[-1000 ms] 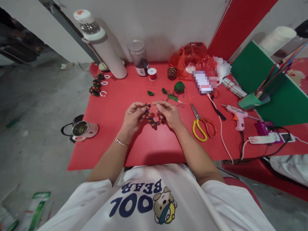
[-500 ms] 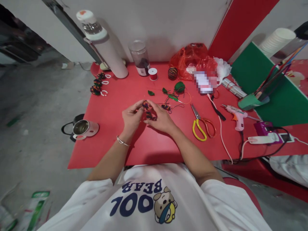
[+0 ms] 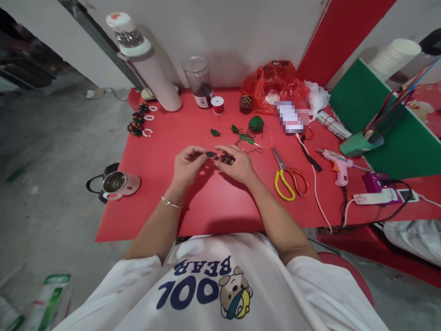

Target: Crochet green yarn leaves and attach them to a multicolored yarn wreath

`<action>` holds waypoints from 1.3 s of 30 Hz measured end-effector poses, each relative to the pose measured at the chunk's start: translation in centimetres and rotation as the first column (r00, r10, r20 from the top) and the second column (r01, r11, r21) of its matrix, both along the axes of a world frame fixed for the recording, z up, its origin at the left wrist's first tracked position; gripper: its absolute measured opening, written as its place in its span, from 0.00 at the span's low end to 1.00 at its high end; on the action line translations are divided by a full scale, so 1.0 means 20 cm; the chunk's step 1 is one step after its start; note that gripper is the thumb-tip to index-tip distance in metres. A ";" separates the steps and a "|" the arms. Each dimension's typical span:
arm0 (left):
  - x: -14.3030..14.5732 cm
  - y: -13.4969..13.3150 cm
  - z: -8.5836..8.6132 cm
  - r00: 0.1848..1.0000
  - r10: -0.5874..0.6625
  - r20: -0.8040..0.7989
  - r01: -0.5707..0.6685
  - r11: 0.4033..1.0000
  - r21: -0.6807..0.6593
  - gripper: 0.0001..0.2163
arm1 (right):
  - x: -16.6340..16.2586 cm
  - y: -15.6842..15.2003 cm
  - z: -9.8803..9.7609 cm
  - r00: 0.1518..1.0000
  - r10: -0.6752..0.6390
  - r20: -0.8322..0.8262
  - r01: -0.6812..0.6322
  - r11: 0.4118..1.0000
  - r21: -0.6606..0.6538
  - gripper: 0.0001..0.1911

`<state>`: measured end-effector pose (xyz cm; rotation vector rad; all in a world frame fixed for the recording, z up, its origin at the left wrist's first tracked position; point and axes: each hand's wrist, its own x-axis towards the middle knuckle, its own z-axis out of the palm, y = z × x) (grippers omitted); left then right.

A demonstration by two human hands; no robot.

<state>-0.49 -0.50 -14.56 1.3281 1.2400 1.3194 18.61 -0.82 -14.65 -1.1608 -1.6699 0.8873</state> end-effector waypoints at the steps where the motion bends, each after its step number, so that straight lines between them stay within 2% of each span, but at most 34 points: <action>1: 0.00 0.00 0.01 0.993 -0.042 0.113 0.051 0.995 -0.084 0.08 | 0.01 0.00 0.00 1.000 -0.014 -0.009 0.014 1.000 0.004 0.20; 3: 0.00 0.00 0.02 0.962 -0.053 0.268 0.108 0.975 -0.194 0.14 | 0.02 0.01 0.00 0.999 -0.039 -0.025 0.038 0.999 -0.003 0.16; 5: 0.01 0.00 0.03 0.948 -0.022 0.318 0.105 0.964 -0.244 0.15 | 0.02 0.02 0.00 0.999 -0.040 -0.031 0.039 0.999 -0.025 0.18; 9: 0.03 -0.01 0.05 0.950 0.010 0.311 0.083 0.955 -0.285 0.12 | 0.01 0.01 -0.01 0.999 0.036 -0.023 -0.036 0.999 -0.039 0.34; 10: 0.03 -0.01 0.05 0.952 0.007 0.306 0.085 0.954 -0.286 0.12 | 0.01 0.01 -0.02 0.999 0.045 -0.015 -0.045 0.999 -0.023 0.33; 13: 0.04 -0.02 0.06 0.957 -0.005 0.291 0.093 0.953 -0.287 0.11 | -0.01 0.00 -0.03 1.000 0.029 0.009 -0.029 0.999 0.013 0.19; 15: 0.05 -0.03 0.06 0.955 -0.004 0.298 0.096 0.951 -0.293 0.10 | -0.02 0.00 -0.03 0.999 0.039 0.011 -0.039 0.999 -0.008 0.15; 20: 0.06 -0.02 0.04 0.917 -0.011 0.400 0.150 0.936 -0.318 0.13 | -0.02 -0.02 -0.01 0.997 0.074 0.000 -0.074 0.991 -0.109 0.19; 23: 0.05 0.01 0.03 0.916 0.052 0.397 0.067 0.957 -0.281 0.13 | -0.02 -0.02 0.00 0.997 0.065 0.036 -0.061 0.994 -0.093 0.23; 25: 0.02 0.02 0.03 0.923 0.101 0.370 -0.015 0.974 -0.227 0.10 | -0.02 -0.02 0.00 0.998 0.020 0.061 -0.017 0.999 -0.051 0.27; 27: -0.02 0.03 0.03 0.928 0.105 0.358 -0.047 0.985 -0.166 0.07 | 0.00 0.00 -0.02 0.996 -0.078 0.031 0.079 0.996 -0.031 0.25; 30: -0.07 0.02 0.04 0.934 0.024 0.356 0.021 0.992 -0.121 0.05 | 0.07 0.06 -0.05 0.959 -0.282 -0.028 0.280 0.958 -0.062 0.22; 33: -0.09 0.02 0.06 0.943 0.005 0.334 0.020 0.997 -0.073 0.03 | 0.17 0.11 -0.07 0.903 -0.424 0.069 0.426 0.905 -0.006 0.17; 36: -0.08 0.03 0.08 0.941 0.039 0.337 -0.034 0.999 -0.019 0.03 | 0.23 0.12 -0.07 0.883 -0.413 0.222 0.414 0.909 0.045 0.12; 39: -0.07 0.05 0.07 0.917 0.147 0.371 -0.135 0.989 -0.059 0.03 | 0.23 0.11 -0.06 0.857 -0.346 0.383 0.349 0.935 0.066 0.09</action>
